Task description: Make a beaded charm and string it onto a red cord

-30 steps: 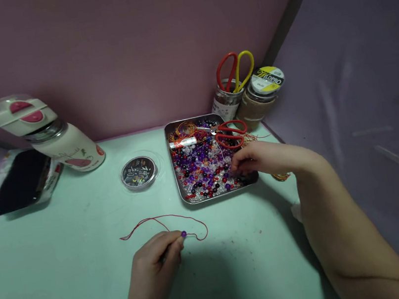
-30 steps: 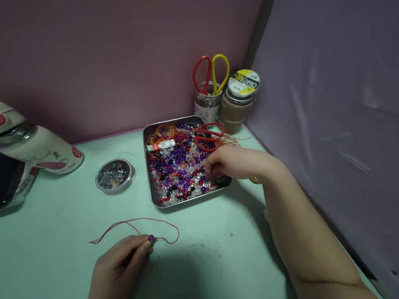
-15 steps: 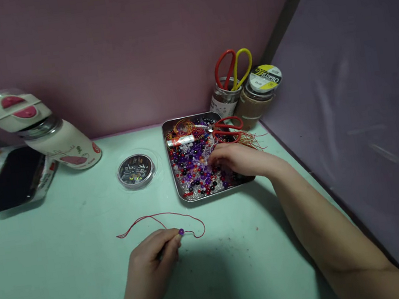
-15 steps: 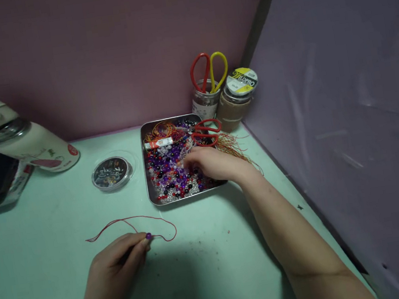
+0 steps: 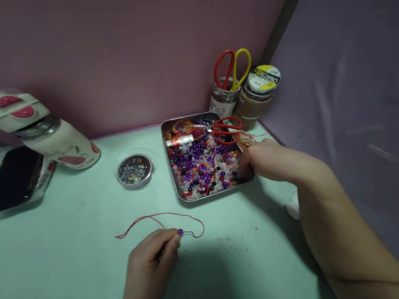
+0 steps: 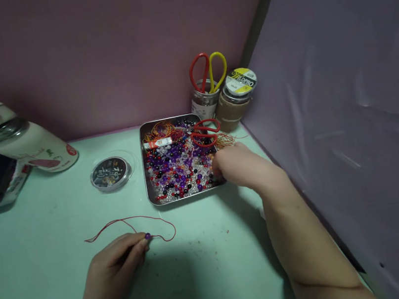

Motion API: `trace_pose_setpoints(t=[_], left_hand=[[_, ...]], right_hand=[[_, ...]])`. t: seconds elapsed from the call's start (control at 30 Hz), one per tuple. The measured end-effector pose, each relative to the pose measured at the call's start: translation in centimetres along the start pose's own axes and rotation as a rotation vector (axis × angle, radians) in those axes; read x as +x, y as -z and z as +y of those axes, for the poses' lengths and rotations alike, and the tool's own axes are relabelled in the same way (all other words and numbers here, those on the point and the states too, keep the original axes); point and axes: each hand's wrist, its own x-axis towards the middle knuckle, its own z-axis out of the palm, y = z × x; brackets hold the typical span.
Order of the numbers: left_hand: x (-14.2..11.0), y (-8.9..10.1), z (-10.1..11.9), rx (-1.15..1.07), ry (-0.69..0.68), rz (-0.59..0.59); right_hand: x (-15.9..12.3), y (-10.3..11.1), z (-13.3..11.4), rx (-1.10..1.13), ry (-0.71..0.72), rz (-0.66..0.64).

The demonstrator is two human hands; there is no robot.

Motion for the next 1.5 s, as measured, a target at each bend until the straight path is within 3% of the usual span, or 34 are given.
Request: trace_pose_setpoints(t=[0.13, 0.23, 0.33, 0.47, 0.57, 0.67, 0.8, 0.93, 1.13, 1.27, 1.37, 1.5], left_hand=[[-0.1, 0.0, -0.2, 0.003, -0.011, -0.004], [-0.1, 0.0, -0.2, 0.009, -0.009, -0.024], [-0.1, 0.0, -0.2, 0.008, -0.008, -0.038], [-0.1, 0.0, -0.1, -0.001, -0.005, -0.021], [-0.1, 0.1, -0.1, -0.016, -0.004, -0.028], [-0.1, 0.1, -0.1, -0.012, 0.002, -0.029], [-0.1, 0.0, -0.2, 0.007, 0.005, -0.017], [-0.1, 0.0, -0.2, 0.005, 0.006, -0.017], [-0.1, 0.0, -0.3, 0.017, -0.016, -0.008], [-0.1, 0.0, -0.4, 0.016, -0.011, -0.015], [-0.2, 0.1, -0.4, 0.007, -0.001, -0.033], [-0.2, 0.0, -0.2, -0.003, 0.01, -0.044]], right_hand=[[0.4, -0.2, -2.5, -0.165, -0.003, -0.046], [0.9, -0.7, -3.1, -0.171, -0.014, -0.061], [1.8, -1.4, -2.4, -0.093, 0.023, -0.013], [3.0, -1.7, -0.4, 0.089, 0.205, 0.166], [2.8, -1.1, 0.9, 0.208, 0.294, 0.29], [1.6, -0.2, 1.7, 0.257, 0.272, 0.329], [0.1, 0.5, 2.0, 0.257, 0.185, 0.265], [-0.3, 0.5, 1.6, 0.352, 0.179, 0.088], [1.2, -0.4, 0.1, 0.6, 0.341, -0.25], [3.1, -1.9, -0.9, 0.762, 0.433, -0.388], [4.1, -2.8, -1.6, 0.833, 0.483, -0.347], [4.8, -3.6, -1.7, 0.942, 0.439, -0.112]])
